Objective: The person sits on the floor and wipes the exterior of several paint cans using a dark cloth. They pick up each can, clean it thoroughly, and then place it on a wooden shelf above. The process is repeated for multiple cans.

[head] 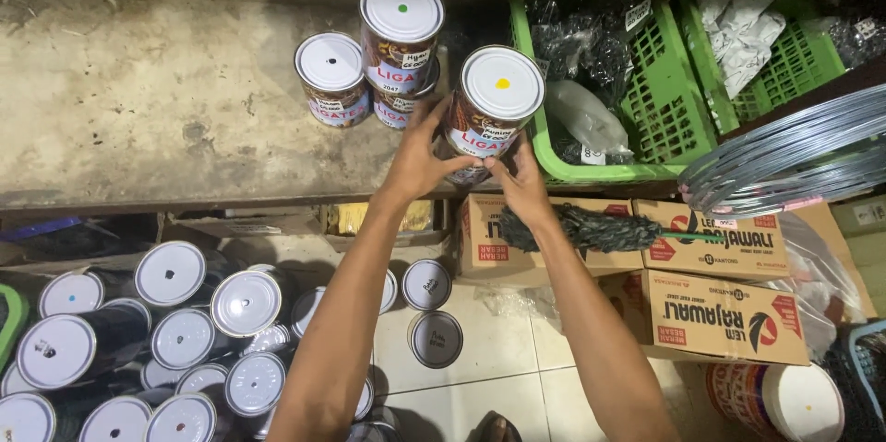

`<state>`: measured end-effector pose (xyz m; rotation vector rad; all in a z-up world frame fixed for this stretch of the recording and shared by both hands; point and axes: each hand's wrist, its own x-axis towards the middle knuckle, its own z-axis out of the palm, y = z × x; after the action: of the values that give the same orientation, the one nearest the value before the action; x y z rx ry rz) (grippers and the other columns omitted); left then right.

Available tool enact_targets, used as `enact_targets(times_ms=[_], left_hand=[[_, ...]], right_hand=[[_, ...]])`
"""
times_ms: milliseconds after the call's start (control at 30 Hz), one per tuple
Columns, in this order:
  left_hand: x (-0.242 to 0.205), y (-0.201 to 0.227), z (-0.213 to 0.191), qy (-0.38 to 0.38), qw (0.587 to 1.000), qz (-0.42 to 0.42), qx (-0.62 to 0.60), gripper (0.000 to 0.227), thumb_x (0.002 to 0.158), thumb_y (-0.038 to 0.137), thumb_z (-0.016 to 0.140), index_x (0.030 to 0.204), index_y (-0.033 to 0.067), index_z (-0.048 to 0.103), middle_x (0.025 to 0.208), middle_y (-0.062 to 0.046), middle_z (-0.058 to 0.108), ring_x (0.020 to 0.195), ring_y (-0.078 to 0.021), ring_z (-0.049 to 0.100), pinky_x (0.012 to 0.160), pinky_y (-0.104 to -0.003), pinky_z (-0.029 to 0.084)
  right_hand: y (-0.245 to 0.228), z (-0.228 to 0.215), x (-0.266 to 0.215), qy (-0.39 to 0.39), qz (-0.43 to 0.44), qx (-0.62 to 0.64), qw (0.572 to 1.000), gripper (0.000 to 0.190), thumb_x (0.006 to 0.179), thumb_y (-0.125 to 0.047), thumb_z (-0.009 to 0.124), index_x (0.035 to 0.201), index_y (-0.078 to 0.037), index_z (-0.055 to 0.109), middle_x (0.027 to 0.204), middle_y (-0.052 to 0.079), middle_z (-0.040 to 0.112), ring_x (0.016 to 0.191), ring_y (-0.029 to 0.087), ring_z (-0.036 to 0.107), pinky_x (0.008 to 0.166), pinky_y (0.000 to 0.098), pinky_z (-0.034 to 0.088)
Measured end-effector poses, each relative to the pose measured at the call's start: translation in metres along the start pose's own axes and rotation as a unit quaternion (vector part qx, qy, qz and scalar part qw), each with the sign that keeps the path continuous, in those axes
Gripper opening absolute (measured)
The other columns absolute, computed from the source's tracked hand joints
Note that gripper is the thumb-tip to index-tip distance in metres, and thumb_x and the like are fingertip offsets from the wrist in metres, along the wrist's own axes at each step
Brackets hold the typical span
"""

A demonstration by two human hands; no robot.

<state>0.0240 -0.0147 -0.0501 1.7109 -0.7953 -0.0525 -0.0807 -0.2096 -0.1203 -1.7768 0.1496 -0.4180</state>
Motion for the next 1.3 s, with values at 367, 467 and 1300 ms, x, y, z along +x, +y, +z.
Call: enact_targets(times_ms=[367,467,1300], left_hand=[[0.009,-0.017,0.033,0.052,0.997,-0.004,-0.050,0.101,0.077,0.027,0.093,0.158,0.0085,0.035,0.150,-0.022,0.051,0.141,-0.0366,0.047,0.121,-0.048,0.037],[0.013,-0.024,0.045,0.071,0.995,-0.016,-0.061,0.098,0.083,0.025,0.089,0.159,0.0070,0.029,0.152,-0.025,0.047,0.142,-0.0390,0.045,0.124,-0.050,0.035],[-0.009,-0.060,0.031,0.251,0.949,0.059,0.179,0.085,0.082,0.032,0.086,0.149,-0.0001,0.044,0.144,-0.025,0.053,0.134,-0.0387,0.054,0.114,-0.049,0.042]], right_hand=[[-0.061,0.020,0.018,0.048,0.114,-0.002,0.992,0.087,0.104,-0.033,0.064,0.163,-0.002,0.009,0.166,0.031,0.014,0.155,0.045,0.006,0.125,0.0627,0.004],[-0.032,0.017,0.033,0.047,0.106,-0.022,0.993,0.083,0.106,-0.035,0.061,0.163,-0.002,0.010,0.167,0.032,0.012,0.155,0.045,0.004,0.125,0.0596,0.004],[0.046,0.015,0.063,0.079,0.101,-0.110,0.986,0.108,0.092,-0.053,0.076,0.165,-0.017,0.006,0.167,0.024,0.023,0.152,0.041,0.027,0.127,0.0562,0.022]])
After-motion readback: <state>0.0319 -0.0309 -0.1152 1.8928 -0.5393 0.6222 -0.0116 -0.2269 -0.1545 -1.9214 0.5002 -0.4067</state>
